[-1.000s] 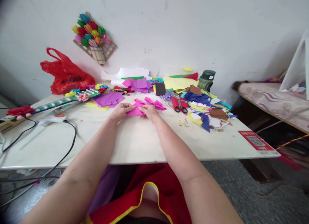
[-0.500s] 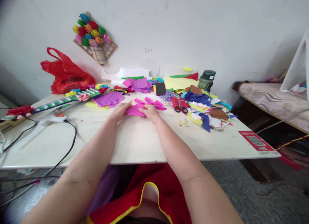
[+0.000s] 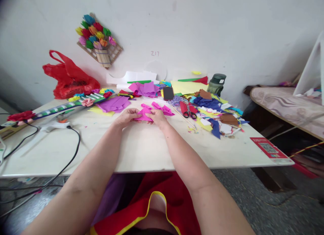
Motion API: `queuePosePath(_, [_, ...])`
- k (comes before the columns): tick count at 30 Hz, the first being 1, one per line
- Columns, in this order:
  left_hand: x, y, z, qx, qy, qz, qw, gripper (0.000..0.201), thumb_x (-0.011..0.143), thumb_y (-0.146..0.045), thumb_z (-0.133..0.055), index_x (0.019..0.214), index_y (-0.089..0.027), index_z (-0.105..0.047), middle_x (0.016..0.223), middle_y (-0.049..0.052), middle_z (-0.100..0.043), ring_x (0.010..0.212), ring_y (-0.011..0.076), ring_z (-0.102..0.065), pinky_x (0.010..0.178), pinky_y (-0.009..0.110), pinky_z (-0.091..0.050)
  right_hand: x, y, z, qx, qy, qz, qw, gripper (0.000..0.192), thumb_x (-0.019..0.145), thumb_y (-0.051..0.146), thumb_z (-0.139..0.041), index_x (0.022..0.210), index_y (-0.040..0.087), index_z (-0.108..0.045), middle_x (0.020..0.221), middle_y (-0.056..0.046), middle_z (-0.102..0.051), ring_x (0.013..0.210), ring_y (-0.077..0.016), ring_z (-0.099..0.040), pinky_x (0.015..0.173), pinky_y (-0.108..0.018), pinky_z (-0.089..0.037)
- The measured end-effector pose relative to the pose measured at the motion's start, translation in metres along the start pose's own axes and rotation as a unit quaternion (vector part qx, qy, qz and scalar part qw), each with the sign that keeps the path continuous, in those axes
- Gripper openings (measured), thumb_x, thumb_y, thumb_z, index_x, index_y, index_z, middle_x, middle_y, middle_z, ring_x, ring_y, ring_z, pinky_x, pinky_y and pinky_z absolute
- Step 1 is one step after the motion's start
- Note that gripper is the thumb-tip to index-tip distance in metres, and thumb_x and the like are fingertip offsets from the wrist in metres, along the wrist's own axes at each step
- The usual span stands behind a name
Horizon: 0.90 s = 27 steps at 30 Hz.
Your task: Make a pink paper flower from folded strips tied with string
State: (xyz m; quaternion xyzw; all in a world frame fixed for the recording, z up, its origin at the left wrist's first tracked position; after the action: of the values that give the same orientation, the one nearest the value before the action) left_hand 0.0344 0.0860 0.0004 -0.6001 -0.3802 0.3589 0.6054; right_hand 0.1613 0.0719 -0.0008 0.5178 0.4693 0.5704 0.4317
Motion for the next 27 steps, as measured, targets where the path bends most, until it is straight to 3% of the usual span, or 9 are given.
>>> queuePosePath(7, [0.0, -0.001, 0.0, -0.028, 0.005, -0.001, 1.0, 0.028, 0.055, -0.027, -0.075, 0.073, -0.012, -0.058, 0.064, 0.0, -0.061, 0.054, 0.0098, -0.058, 0.061, 0.026, -0.05, 0.0, 0.001, -0.002, 0.017, 0.012, 0.011, 1.0, 0.02, 0.06, 0.033, -0.069, 0.065, 0.015, -0.061, 0.046, 0.0, -0.057, 0.039, -0.0097, -0.051, 0.04, -0.022, -0.042])
queuePosePath(14, [-0.005, -0.008, -0.005, -0.066, 0.021, -0.009, 0.998, 0.026, 0.057, -0.021, -0.072, 0.077, -0.011, -0.058, 0.065, 0.002, -0.064, 0.055, 0.0126, -0.062, 0.061, 0.026, -0.051, -0.002, 0.005, -0.003, 0.033, 0.025, 0.026, 0.999, 0.027, 0.061, 0.031, -0.068, 0.084, 0.015, -0.068, 0.048, 0.001, -0.059, 0.04, -0.009, -0.049, 0.042, -0.022, -0.042])
queuePosePath(27, [-0.006, -0.009, -0.001, -0.102, 0.006, -0.025, 0.994, 0.02, 0.06, -0.015, -0.067, 0.078, -0.012, -0.059, 0.065, 0.004, -0.067, 0.057, 0.0162, -0.065, 0.059, 0.028, -0.052, -0.006, 0.015, -0.007, 0.054, 0.044, 0.047, 0.996, 0.025, 0.059, 0.029, -0.067, 0.079, 0.015, -0.071, 0.05, 0.0, -0.06, 0.043, -0.0096, -0.051, 0.045, -0.024, -0.042])
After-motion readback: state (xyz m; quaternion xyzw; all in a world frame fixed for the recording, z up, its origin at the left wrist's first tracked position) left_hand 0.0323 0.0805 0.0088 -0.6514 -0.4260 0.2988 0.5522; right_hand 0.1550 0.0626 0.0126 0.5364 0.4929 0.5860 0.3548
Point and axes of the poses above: each hand's wrist, its own x-axis towards the middle knuckle, its own z-axis out of the back of the hand, y = z × x, the point moved 9 cm from there along x, towards the middle knuckle
